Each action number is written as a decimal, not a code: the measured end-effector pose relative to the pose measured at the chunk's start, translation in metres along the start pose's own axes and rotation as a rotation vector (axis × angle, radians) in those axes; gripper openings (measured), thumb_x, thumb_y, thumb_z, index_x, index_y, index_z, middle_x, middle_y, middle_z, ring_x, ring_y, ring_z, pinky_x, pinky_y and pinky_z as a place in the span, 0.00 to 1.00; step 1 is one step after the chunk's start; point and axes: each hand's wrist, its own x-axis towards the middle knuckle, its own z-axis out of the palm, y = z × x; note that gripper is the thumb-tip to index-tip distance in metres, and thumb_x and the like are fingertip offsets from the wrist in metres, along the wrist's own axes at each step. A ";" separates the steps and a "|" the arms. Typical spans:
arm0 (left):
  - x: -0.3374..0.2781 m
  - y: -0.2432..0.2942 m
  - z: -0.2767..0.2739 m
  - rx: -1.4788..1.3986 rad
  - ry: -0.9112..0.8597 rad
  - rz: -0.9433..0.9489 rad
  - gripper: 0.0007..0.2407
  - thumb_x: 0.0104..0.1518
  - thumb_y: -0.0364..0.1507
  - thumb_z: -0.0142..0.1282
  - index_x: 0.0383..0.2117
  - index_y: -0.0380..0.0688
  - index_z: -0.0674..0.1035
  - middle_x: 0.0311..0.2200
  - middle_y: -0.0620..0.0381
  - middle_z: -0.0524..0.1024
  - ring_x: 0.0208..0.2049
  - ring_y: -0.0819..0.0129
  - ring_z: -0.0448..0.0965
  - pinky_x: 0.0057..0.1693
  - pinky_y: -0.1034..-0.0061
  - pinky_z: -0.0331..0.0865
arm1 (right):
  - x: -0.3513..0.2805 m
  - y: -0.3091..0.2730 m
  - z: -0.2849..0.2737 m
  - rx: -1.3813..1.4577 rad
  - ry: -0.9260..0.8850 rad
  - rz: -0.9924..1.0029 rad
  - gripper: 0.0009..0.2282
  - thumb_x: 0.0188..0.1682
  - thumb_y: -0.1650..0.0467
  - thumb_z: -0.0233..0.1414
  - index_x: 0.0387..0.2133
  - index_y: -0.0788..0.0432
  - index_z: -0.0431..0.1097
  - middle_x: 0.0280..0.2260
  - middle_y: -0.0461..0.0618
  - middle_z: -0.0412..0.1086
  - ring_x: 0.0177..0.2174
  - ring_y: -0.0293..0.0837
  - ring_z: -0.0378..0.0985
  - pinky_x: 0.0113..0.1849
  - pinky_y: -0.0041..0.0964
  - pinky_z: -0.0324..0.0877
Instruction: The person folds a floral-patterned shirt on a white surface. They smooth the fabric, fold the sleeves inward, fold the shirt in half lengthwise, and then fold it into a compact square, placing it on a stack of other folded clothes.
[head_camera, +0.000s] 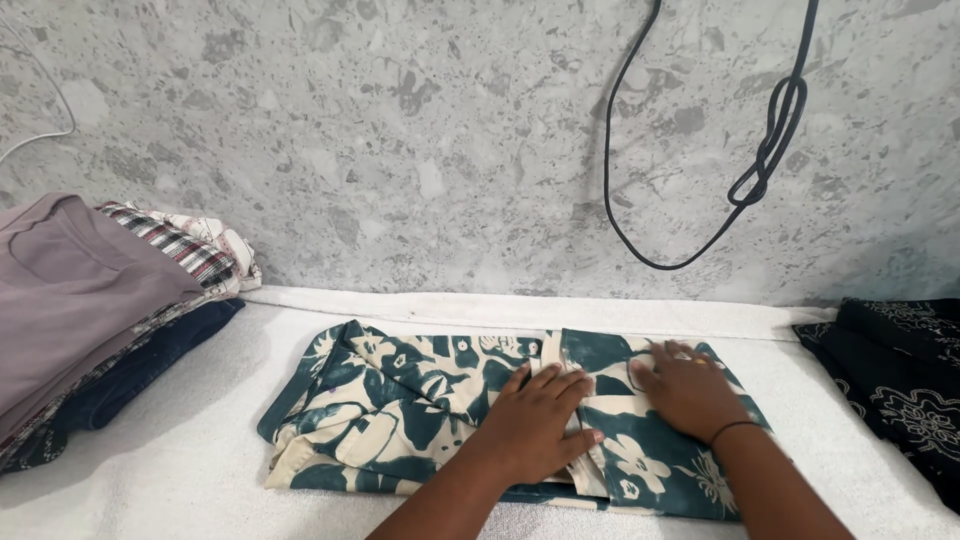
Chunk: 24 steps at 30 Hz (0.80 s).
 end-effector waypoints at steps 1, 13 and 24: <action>0.000 0.000 0.001 -0.003 -0.002 -0.001 0.32 0.62 0.54 0.36 0.69 0.49 0.61 0.72 0.53 0.55 0.74 0.53 0.44 0.72 0.48 0.31 | -0.007 -0.014 -0.004 -0.001 -0.004 0.000 0.29 0.55 0.50 0.32 0.63 0.50 0.59 0.65 0.56 0.56 0.65 0.54 0.54 0.64 0.55 0.50; 0.004 -0.003 0.001 0.017 -0.031 -0.095 0.43 0.60 0.56 0.43 0.73 0.38 0.46 0.70 0.40 0.52 0.73 0.49 0.44 0.73 0.48 0.33 | -0.033 -0.075 -0.033 0.524 -0.056 -0.147 0.26 0.56 0.54 0.34 0.62 0.51 0.63 0.63 0.55 0.62 0.65 0.50 0.58 0.64 0.49 0.51; -0.001 -0.003 0.000 0.001 0.009 -0.001 0.33 0.62 0.54 0.40 0.70 0.50 0.58 0.74 0.53 0.49 0.75 0.55 0.41 0.72 0.50 0.33 | 0.005 0.035 0.007 0.168 0.003 0.041 0.29 0.54 0.48 0.29 0.66 0.41 0.59 0.69 0.42 0.54 0.69 0.44 0.52 0.67 0.42 0.52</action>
